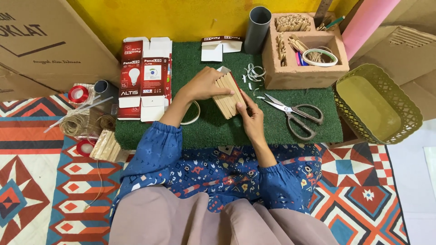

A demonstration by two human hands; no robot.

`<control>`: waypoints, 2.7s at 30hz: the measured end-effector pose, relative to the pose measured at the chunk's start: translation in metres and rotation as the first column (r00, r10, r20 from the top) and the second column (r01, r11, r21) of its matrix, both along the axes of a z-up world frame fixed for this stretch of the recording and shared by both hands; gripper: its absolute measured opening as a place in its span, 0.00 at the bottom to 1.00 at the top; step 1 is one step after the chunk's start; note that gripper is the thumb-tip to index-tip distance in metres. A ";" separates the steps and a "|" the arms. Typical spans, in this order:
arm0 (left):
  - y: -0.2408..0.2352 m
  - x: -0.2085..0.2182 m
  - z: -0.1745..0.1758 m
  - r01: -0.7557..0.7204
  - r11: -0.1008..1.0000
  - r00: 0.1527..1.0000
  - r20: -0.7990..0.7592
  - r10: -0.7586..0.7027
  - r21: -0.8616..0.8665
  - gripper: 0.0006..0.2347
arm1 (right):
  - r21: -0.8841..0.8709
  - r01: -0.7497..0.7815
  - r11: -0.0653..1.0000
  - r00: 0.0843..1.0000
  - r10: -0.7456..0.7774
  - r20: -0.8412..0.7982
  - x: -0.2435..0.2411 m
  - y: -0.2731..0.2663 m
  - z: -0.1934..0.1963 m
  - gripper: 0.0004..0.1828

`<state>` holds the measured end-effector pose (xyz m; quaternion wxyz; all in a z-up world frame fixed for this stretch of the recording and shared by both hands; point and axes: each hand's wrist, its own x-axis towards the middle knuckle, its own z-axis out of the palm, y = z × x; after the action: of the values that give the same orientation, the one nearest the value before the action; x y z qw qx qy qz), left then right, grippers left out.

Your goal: Constructing a decorative container by attaching popsicle sticks to a cardboard box frame using tape and scissors.

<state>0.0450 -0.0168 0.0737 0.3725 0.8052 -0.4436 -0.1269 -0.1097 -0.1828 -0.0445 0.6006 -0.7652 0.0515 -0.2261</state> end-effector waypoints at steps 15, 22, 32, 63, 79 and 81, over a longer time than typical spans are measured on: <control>0.003 0.005 0.005 0.049 0.999 0.962 -0.269 -0.048 -0.002 0.12 | 0.206 -0.314 0.927 0.945 0.284 0.164 -0.015 -0.007 0.010 0.32; 0.005 0.010 -0.007 0.037 0.999 0.968 -0.248 -0.030 0.023 0.11 | 0.194 -0.307 0.932 0.949 0.284 0.140 -0.014 -0.004 0.014 0.32; -0.004 0.020 0.019 -0.008 0.978 0.954 0.295 -0.055 0.207 0.12 | 0.076 -0.223 0.972 0.972 0.215 0.099 -0.011 -0.012 0.030 0.31; 0.108 -0.059 -0.048 -0.443 0.893 0.880 0.150 0.450 -0.082 0.17 | -0.103 -0.336 0.936 0.942 0.336 -0.012 0.037 -0.026 0.040 0.53; 0.099 -0.087 -0.096 -0.447 0.883 0.850 0.377 0.368 0.146 0.06 | -0.286 -0.151 0.946 0.988 0.152 -0.020 0.014 -0.003 0.056 0.56; 0.094 -0.083 -0.112 -0.464 0.883 0.816 0.423 0.394 0.072 0.06 | -0.309 -0.170 0.936 0.985 0.173 -0.018 0.008 -0.009 0.059 0.59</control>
<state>-0.0375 0.0769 -0.0378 0.2231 0.9222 -0.3032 0.0885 -0.1019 -0.1918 0.0146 0.4911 -0.8502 -0.0540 -0.1819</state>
